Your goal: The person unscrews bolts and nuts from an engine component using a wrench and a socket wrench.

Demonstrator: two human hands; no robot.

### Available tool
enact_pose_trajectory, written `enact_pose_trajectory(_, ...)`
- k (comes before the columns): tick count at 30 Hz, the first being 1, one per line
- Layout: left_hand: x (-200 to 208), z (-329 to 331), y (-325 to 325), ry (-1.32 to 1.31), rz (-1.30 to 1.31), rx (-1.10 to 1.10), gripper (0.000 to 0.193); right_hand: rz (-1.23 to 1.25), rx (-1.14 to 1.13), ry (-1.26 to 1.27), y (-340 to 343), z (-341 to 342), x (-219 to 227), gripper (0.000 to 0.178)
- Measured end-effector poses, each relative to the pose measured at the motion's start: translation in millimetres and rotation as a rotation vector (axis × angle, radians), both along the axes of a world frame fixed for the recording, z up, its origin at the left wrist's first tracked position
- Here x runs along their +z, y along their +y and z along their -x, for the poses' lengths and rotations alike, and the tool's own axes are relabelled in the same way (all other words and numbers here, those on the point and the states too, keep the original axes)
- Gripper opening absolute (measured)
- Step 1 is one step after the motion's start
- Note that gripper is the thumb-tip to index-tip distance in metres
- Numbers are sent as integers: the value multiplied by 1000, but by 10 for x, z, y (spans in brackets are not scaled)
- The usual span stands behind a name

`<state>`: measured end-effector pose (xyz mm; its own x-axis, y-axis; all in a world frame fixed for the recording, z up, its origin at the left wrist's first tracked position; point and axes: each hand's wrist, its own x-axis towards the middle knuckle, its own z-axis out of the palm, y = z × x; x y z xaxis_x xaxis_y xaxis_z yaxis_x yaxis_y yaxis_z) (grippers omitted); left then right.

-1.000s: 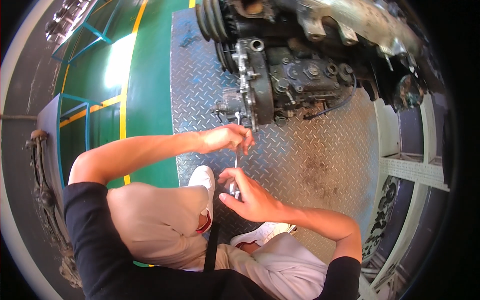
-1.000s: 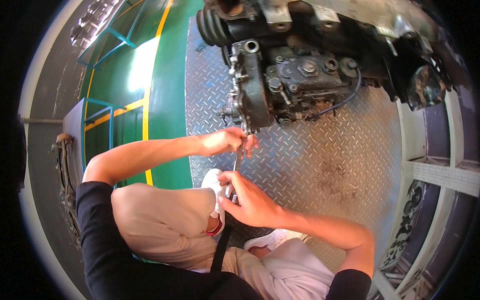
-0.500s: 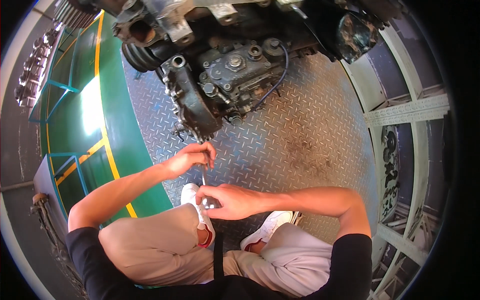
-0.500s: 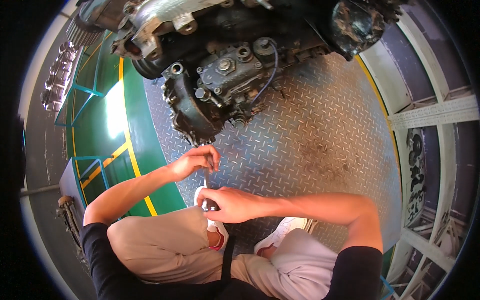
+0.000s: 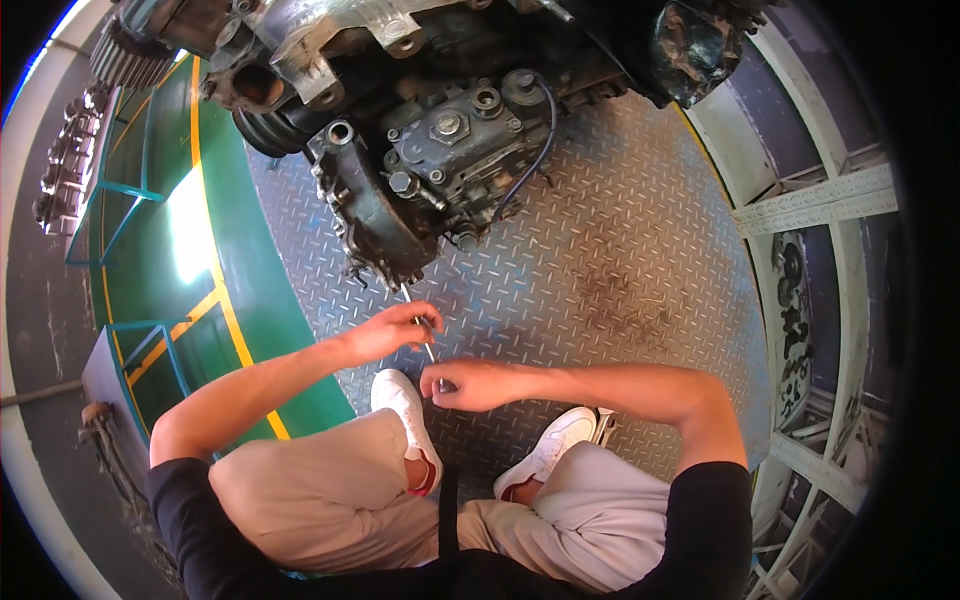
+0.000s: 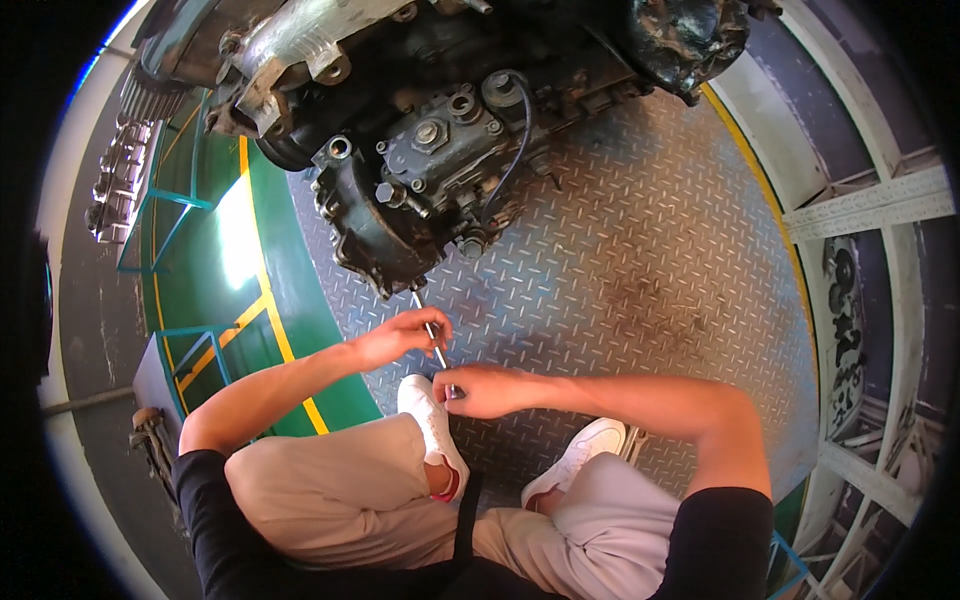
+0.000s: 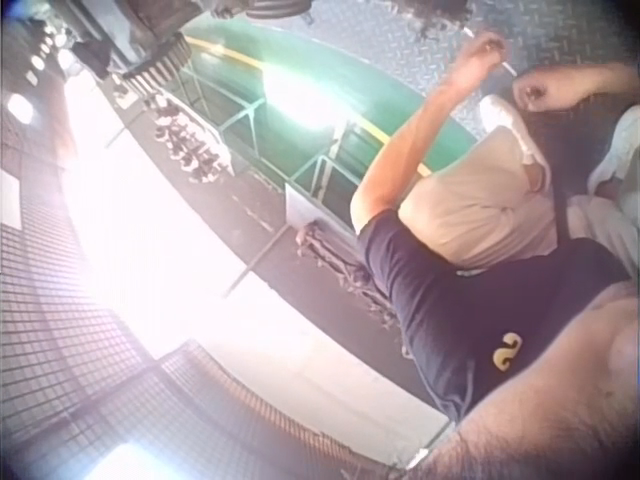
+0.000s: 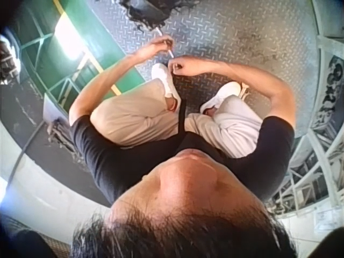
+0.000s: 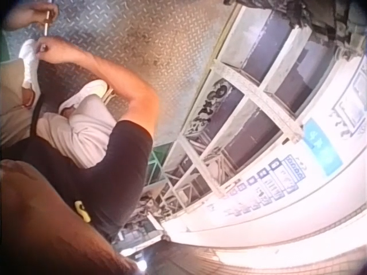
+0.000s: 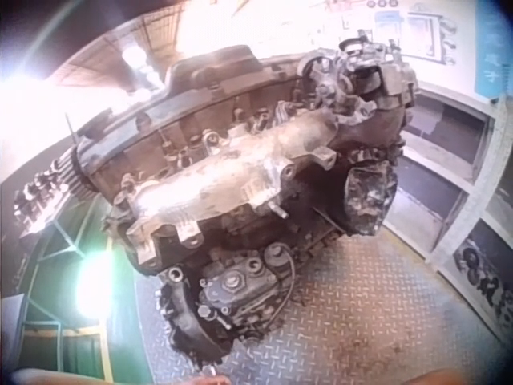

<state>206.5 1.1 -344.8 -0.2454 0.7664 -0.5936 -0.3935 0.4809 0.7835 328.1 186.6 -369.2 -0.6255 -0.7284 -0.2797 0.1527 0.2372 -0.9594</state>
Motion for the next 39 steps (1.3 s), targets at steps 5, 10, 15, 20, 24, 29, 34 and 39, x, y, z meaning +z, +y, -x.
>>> enact_pose_trajectory(5,-19,-3,65,49,60,-51,29,-35,48,8,37,39,-179,23)
enact_pose_trajectory(10,-105,-13,102,130,139,-108,35,-125,60,49,92,112,-444,24)
enact_pose_trajectory(15,-175,5,147,189,161,-155,39,-191,95,64,60,169,-594,23)
enact_pose_trajectory(20,-193,66,187,203,261,-183,40,-387,-88,264,226,228,-960,22)
enact_pose_trajectory(24,-227,67,180,182,275,-180,42,-440,-67,158,272,99,-979,20)
enact_pose_trajectory(29,-312,41,100,74,222,-104,45,-411,-47,8,78,-80,-627,20)
enact_pose_trajectory(34,-333,29,62,33,193,-108,45,-316,-64,-160,-108,-107,-291,21)
enact_pose_trajectory(39,-374,-57,-58,15,246,-159,43,-304,-13,3,-117,-54,-58,21)
